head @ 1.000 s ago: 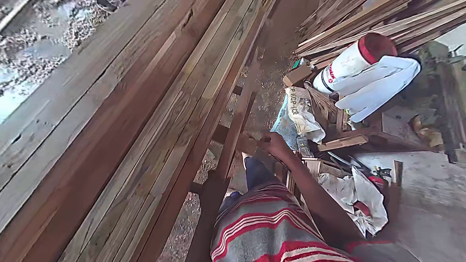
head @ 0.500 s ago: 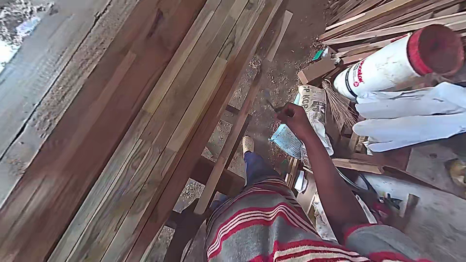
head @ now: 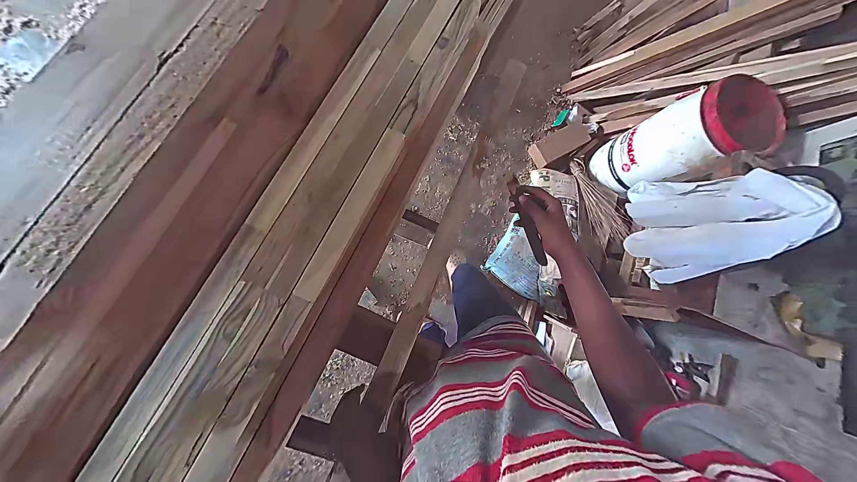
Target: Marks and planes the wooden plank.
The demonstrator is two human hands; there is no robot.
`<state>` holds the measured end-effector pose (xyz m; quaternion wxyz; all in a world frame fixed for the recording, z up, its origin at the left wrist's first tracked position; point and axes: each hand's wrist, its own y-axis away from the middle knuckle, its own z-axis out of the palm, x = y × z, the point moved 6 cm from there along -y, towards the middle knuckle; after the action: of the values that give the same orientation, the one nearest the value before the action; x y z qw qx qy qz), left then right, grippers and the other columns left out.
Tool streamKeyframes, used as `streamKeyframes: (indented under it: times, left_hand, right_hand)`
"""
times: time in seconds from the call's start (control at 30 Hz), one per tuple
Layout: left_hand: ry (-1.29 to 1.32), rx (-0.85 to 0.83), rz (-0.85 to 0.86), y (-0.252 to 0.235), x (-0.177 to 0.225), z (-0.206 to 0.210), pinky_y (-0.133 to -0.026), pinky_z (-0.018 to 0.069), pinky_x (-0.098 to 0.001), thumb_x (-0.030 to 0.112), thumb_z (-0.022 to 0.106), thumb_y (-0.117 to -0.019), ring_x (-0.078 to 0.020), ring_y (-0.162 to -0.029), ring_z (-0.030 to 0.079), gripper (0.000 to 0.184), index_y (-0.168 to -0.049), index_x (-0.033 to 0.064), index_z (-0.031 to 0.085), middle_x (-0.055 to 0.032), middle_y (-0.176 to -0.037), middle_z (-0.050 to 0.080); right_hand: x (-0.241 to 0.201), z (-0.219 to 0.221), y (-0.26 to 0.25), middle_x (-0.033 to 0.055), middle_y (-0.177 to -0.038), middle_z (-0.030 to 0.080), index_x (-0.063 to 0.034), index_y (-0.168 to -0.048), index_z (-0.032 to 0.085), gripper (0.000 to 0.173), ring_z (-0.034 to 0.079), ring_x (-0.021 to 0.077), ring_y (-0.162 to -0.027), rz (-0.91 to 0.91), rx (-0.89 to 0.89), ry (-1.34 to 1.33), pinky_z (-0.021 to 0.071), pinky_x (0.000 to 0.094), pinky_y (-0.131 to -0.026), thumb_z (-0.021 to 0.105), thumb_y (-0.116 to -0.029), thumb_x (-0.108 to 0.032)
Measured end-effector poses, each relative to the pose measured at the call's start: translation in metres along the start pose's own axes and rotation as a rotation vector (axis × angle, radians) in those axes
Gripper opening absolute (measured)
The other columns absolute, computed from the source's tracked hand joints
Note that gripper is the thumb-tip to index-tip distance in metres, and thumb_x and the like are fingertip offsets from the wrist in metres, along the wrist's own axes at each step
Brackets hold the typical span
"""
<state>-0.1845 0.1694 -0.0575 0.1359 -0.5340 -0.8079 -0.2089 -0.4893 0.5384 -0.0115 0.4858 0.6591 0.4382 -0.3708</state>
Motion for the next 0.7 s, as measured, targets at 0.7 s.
streamKeyframes:
  times: [0.7]
  left_hand:
    - [0.078, -0.005, 0.451, -0.291, 0.351, 0.100, -0.098, 0.0503, -0.0552, 0.009, 0.062, -0.0987, -0.0442, -0.120, 0.056, 0.030, -0.128, 0.0039, 0.065, -0.0249, -0.129, 0.058]
  right_hand:
    - [0.066, -0.086, -0.149, 0.0104, -0.116, 0.068, -0.0025, -0.134, 0.058, 0.032, 0.070, 0.0146, -0.094, 0.178, -0.139, -0.078, 0.0600, 0.0312, -0.074, 0.052, -0.1069, -0.018]
